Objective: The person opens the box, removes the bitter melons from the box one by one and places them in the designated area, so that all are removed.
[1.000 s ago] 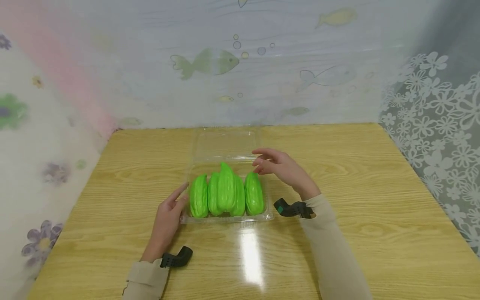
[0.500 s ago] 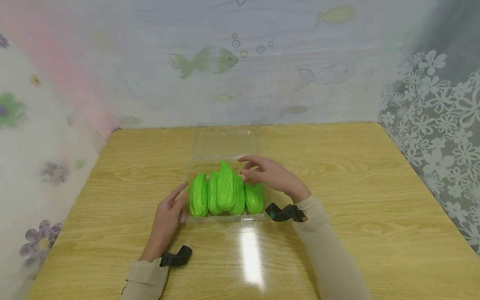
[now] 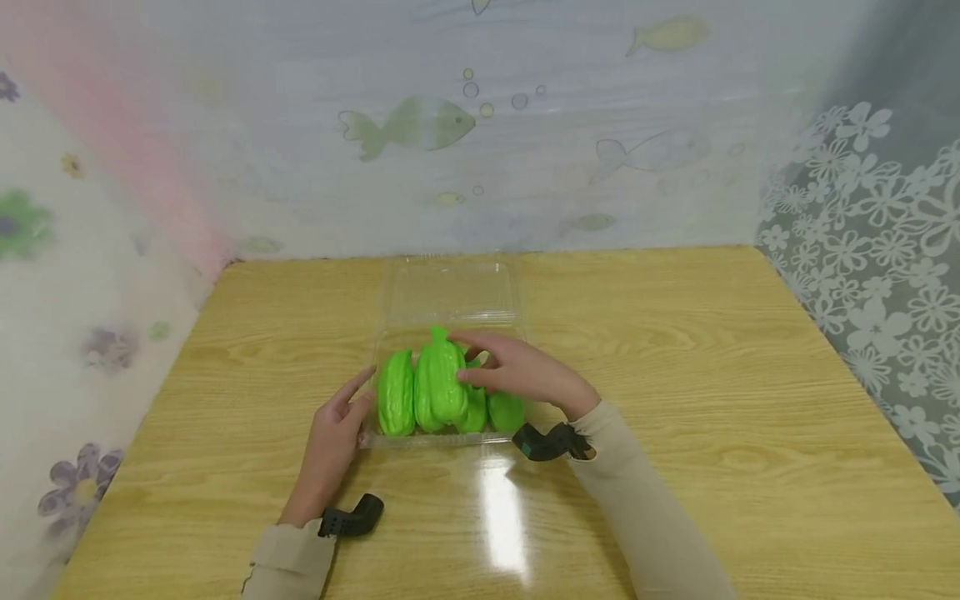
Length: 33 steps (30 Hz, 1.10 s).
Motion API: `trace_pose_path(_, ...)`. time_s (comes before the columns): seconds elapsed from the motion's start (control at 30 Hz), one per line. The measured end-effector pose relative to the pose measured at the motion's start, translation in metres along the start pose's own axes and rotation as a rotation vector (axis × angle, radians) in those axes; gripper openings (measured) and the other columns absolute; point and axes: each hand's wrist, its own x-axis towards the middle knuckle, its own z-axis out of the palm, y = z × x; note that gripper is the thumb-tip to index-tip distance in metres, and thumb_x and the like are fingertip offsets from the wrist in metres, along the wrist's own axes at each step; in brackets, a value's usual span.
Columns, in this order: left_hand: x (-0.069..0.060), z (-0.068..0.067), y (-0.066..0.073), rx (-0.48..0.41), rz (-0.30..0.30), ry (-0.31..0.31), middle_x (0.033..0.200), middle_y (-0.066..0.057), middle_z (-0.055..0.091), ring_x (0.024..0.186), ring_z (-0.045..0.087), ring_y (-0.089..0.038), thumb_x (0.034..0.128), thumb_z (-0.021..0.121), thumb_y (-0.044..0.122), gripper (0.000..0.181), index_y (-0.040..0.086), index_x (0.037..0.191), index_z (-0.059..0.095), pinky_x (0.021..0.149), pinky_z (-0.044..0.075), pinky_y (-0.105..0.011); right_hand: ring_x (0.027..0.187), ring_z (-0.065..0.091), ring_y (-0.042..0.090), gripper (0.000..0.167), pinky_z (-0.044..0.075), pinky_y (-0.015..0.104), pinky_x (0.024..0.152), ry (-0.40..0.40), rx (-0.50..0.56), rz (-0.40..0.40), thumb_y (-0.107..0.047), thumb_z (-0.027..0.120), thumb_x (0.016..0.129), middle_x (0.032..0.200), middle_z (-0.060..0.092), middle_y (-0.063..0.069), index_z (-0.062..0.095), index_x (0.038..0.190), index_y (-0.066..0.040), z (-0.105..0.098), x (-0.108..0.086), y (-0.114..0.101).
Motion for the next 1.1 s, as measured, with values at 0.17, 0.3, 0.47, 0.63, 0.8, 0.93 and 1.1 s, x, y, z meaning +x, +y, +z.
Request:
trace_pose_path(0.17, -0.003, 0.002, 0.007, 0.026, -0.005, 0.011, 0.05, -0.002, 0.042, 0.041, 0.038, -0.009, 0.0947, 0.045, 0.025, 0.038, 0.015, 0.132, 0.045, 0.04, 0.036, -0.028, 0.103, 0.05, 0.011, 0.06, 0.042, 0.031, 0.082, -0.031, -0.132, -0.042, -0.05, 0.049, 0.087, 0.122, 0.046, -0.006, 0.029, 0.139, -0.03, 0.004, -0.001, -0.005)
trace_pose_path(0.3, -0.004, 0.002, 0.007, 0.033, -0.008, 0.022, 0.05, -0.002, 0.042, 0.041, 0.039, -0.009, 0.0945, 0.046, 0.024, 0.038, 0.014, 0.131, 0.045, 0.04, 0.036, -0.028, 0.103, 0.05, 0.012, 0.063, 0.042, 0.031, 0.082, -0.035, -0.138, -0.052, -0.051, 0.049, 0.086, 0.12, 0.048, -0.004, 0.027, 0.14, -0.027, 0.007, 0.0, -0.007)
trace_pose_path(0.47, -0.005, 0.001, 0.007, 0.027, -0.011, 0.02, 0.05, -0.002, 0.043, 0.041, 0.038, -0.009, 0.0944, 0.046, 0.026, 0.038, 0.015, 0.131, 0.045, 0.039, 0.035, -0.028, 0.104, 0.05, 0.012, 0.068, 0.043, 0.031, 0.081, -0.002, -0.146, -0.009, -0.055, 0.051, 0.083, 0.119, 0.05, -0.001, 0.027, 0.14, -0.026, 0.013, 0.002, -0.009)
trace_pose_path(0.63, -0.005, 0.001, 0.008, 0.027, -0.006, 0.013, 0.051, -0.002, 0.043, 0.042, 0.038, -0.009, 0.0948, 0.045, 0.027, 0.038, 0.016, 0.132, 0.044, 0.039, 0.035, -0.029, 0.097, 0.052, 0.011, 0.08, 0.044, 0.031, 0.077, 0.026, -0.18, 0.053, -0.061, 0.054, 0.077, 0.123, 0.047, 0.001, 0.023, 0.141, -0.026, 0.018, 0.003, -0.014)
trace_pose_path(0.8, -0.004, 0.001, 0.008, 0.033, 0.001, 0.006, 0.051, -0.001, 0.042, 0.042, 0.037, -0.009, 0.0951, 0.044, 0.026, 0.039, 0.015, 0.132, 0.044, 0.039, 0.035, -0.028, 0.094, 0.054, 0.011, 0.083, 0.044, 0.032, 0.077, 0.022, -0.168, 0.06, -0.06, 0.055, 0.077, 0.128, 0.044, 0.001, 0.015, 0.143, -0.029, 0.017, 0.003, -0.015)
trace_pose_path(0.93, -0.004, 0.001, 0.008, 0.034, -0.004, 0.001, 0.051, 0.0, 0.042, 0.042, 0.038, -0.009, 0.0949, 0.044, 0.028, 0.04, 0.015, 0.132, 0.044, 0.04, 0.036, -0.028, 0.1, 0.05, 0.011, 0.072, 0.043, 0.033, 0.081, -0.021, -0.189, -0.02, -0.055, 0.052, 0.082, 0.133, 0.039, -0.002, 0.017, 0.142, -0.033, 0.017, 0.002, -0.015)
trace_pose_path(1.1, -0.005, 0.002, 0.009, 0.025, -0.009, 0.012, 0.05, 0.001, 0.042, 0.042, 0.038, -0.009, 0.0947, 0.045, 0.027, 0.038, 0.016, 0.131, 0.045, 0.04, 0.036, -0.027, 0.101, 0.047, 0.011, 0.06, 0.042, 0.033, 0.081, -0.056, -0.194, -0.091, -0.045, 0.05, 0.088, 0.131, 0.038, -0.008, 0.022, 0.14, -0.036, 0.018, 0.001, -0.016)
